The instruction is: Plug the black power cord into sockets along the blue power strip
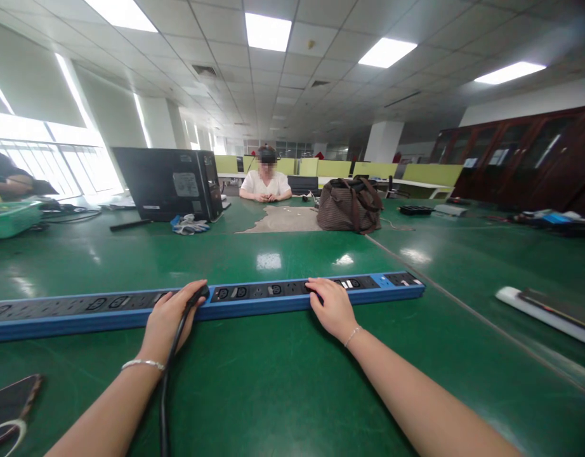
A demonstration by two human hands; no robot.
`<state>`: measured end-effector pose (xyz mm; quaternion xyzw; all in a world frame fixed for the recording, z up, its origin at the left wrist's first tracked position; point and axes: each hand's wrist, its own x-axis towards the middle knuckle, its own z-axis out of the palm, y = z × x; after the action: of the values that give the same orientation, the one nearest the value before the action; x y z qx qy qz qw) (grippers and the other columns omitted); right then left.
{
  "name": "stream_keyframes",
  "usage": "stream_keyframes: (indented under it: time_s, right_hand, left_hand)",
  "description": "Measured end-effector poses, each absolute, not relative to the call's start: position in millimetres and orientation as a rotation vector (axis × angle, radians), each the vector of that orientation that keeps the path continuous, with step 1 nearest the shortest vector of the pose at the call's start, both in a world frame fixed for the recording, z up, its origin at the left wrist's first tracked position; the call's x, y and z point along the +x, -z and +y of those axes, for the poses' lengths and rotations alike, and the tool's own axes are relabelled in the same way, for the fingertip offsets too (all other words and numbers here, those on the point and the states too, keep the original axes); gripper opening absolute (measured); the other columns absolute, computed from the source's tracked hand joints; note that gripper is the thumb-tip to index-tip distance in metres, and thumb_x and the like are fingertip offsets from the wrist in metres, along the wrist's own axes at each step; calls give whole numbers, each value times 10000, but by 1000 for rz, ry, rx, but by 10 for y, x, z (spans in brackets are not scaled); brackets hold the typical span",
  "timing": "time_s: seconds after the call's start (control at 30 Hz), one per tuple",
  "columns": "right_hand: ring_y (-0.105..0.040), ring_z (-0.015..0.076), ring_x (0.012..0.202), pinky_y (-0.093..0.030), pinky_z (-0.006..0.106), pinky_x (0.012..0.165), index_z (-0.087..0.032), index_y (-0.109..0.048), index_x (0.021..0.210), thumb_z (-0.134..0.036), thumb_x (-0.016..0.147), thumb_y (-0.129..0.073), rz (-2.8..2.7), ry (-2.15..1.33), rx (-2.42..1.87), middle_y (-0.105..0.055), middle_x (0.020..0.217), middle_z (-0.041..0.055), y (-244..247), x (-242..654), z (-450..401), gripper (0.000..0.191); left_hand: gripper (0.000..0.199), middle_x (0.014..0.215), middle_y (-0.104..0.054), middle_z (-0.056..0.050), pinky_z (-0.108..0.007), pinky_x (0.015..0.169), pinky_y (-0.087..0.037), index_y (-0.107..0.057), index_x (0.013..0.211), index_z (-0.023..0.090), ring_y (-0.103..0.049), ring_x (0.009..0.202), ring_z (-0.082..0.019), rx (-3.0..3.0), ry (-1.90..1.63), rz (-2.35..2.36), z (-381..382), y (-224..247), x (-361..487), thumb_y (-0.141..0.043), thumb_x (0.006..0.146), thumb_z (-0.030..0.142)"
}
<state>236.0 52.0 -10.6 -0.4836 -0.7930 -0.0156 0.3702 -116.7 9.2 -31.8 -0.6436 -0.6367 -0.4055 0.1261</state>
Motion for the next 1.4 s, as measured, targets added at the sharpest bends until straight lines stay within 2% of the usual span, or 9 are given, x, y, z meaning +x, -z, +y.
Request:
stream_keyframes:
  time_s: [0.33,0.5,0.6,0.73,0.87,1.1,1.4]
  right_hand:
    - [-563,218,1111,-395,426,994,-223,-676,1021,-217,850,-468,-2036,31,-1256,-670,1150,19,97,2361,520,269]
    - [-562,213,1113,-393,423,997,-226,-678,1021,-222,848,-468,-2031,23,-1265,-670,1147,25,96,2358,517,272]
    - [-562,211,1114,-393,423,998,-235,-679,1019,-228,850,-465,-2027,20,-1265,-671,1145,24,104,2360,517,273]
    - [-561,214,1115,-393,435,997,-245,-680,1021,-229,847,-463,-2026,22,-1251,-667,1152,23,113,2366,523,278]
    - [-559,213,1118,-391,435,1002,-241,-682,1021,-225,843,-466,-2034,18,-1250,-667,1153,27,120,2371,537,281]
    - [-563,209,1111,-395,424,1002,-221,-679,1028,-219,839,-467,-2047,8,-1246,-667,1153,31,128,2371,558,284]
    - [-569,212,1105,-401,431,998,-232,-681,1023,-216,833,-470,-2044,16,-1224,-670,1145,31,132,2377,562,284]
  left_hand:
    - [353,1056,-699,-30,-396,968,-416,-617,1130,255,-640,934,-211,-1914,1187,-1926,-4,146,-1073,-451,849,389]
    - [399,1050,-694,-43,-361,846,-486,-577,1204,276,-645,927,-222,-1623,1329,-2168,-120,-56,-1010,-466,846,412]
    - [402,1022,-700,-46,-372,815,-499,-591,1196,278,-645,905,-238,-1633,1242,-2234,-144,-108,-996,-485,832,411]
    - [386,994,-710,-38,-367,853,-487,-610,1173,271,-638,900,-222,-1789,1085,-2115,-71,-12,-1024,-491,827,392]
    - [395,1097,-686,-43,-337,897,-467,-578,1205,255,-636,959,-202,-1887,1043,-2022,-15,69,-1057,-449,856,391]
    - [385,1160,-666,-27,-338,903,-472,-559,1216,272,-638,1006,-219,-1969,840,-2057,-128,-87,-973,-421,871,374]
    - [375,1192,-648,-18,-281,938,-458,-562,1203,253,-622,1044,-179,-2002,971,-1976,-134,-34,-988,-415,878,369]
